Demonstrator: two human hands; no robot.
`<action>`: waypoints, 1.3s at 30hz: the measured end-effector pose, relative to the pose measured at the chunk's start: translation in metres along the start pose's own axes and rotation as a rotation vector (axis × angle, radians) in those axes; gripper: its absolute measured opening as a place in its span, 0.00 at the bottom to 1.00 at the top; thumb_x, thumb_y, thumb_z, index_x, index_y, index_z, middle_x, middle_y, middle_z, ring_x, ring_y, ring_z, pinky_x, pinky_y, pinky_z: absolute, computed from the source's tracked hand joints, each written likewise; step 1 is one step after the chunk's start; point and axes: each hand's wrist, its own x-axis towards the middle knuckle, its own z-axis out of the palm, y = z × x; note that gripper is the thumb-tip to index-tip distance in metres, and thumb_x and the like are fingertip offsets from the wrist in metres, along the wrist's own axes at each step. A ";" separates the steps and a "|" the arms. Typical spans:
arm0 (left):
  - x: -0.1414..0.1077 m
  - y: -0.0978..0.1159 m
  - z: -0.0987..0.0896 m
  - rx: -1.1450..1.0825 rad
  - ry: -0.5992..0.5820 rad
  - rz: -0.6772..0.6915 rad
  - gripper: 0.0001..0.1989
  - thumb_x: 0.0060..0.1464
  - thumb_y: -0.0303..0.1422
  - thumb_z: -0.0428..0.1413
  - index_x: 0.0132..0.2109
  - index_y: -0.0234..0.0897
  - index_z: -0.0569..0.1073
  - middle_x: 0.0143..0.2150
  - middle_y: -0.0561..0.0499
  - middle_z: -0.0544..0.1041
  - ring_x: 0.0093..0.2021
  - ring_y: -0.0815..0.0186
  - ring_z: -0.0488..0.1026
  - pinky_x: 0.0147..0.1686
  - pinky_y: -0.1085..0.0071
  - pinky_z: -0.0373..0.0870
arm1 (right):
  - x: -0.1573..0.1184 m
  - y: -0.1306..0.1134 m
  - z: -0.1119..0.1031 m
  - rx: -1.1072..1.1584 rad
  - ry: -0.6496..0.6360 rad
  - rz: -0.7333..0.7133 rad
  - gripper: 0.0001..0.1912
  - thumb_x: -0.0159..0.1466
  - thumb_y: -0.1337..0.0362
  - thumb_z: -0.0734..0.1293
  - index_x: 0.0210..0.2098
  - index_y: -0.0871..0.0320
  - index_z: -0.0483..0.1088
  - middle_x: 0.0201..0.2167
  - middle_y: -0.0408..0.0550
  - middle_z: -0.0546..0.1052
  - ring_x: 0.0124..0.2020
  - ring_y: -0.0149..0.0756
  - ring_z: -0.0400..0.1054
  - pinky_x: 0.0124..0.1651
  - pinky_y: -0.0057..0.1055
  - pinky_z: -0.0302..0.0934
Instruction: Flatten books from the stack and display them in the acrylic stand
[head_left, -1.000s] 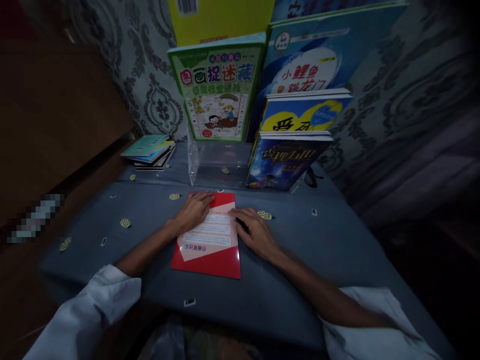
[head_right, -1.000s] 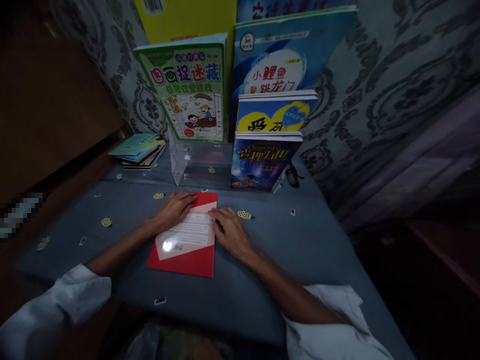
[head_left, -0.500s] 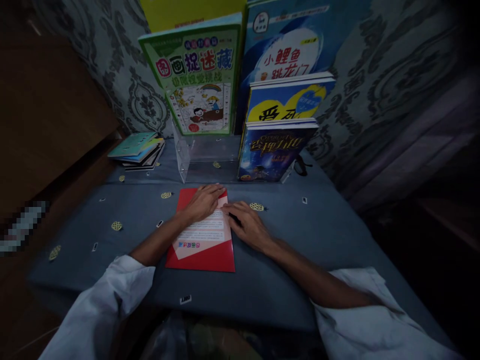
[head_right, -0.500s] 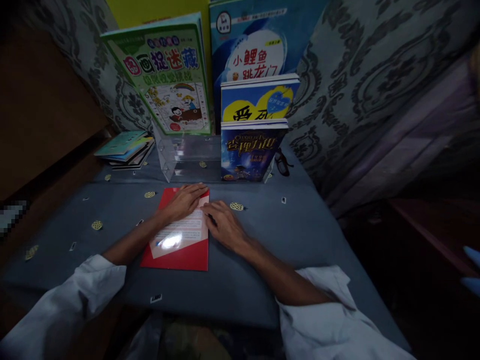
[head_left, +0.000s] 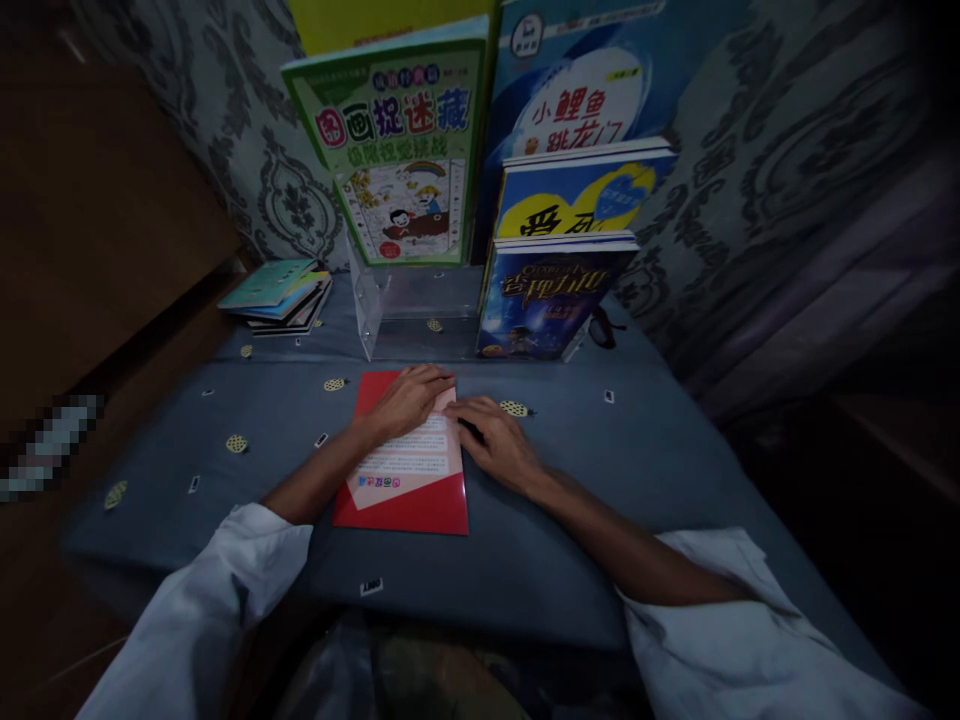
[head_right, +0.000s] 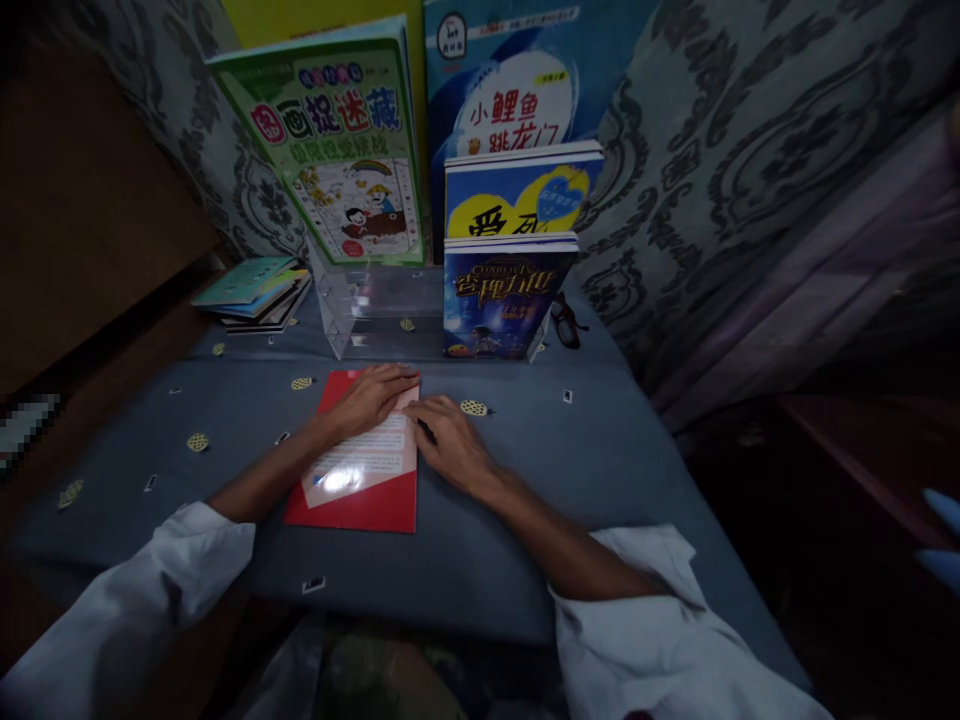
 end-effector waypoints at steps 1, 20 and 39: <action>0.000 0.000 0.000 -0.002 -0.001 0.005 0.21 0.66 0.25 0.46 0.62 0.35 0.72 0.63 0.41 0.73 0.62 0.56 0.69 0.59 0.56 0.66 | 0.000 0.000 0.000 0.005 0.004 0.000 0.20 0.66 0.73 0.60 0.51 0.56 0.77 0.49 0.53 0.81 0.50 0.47 0.72 0.54 0.48 0.68; -0.017 0.014 -0.004 -0.020 -0.051 0.063 0.22 0.65 0.25 0.48 0.63 0.38 0.71 0.62 0.42 0.74 0.65 0.57 0.68 0.64 0.54 0.63 | 0.000 0.007 -0.004 0.040 0.153 0.273 0.18 0.66 0.68 0.60 0.52 0.57 0.75 0.42 0.51 0.82 0.38 0.44 0.75 0.45 0.40 0.68; -0.050 0.054 -0.018 -0.044 -0.059 0.146 0.20 0.67 0.25 0.47 0.62 0.38 0.72 0.62 0.41 0.73 0.65 0.56 0.67 0.64 0.53 0.65 | 0.000 -0.002 -0.005 0.043 0.109 0.207 0.18 0.66 0.68 0.61 0.49 0.53 0.78 0.42 0.48 0.82 0.44 0.44 0.75 0.49 0.40 0.69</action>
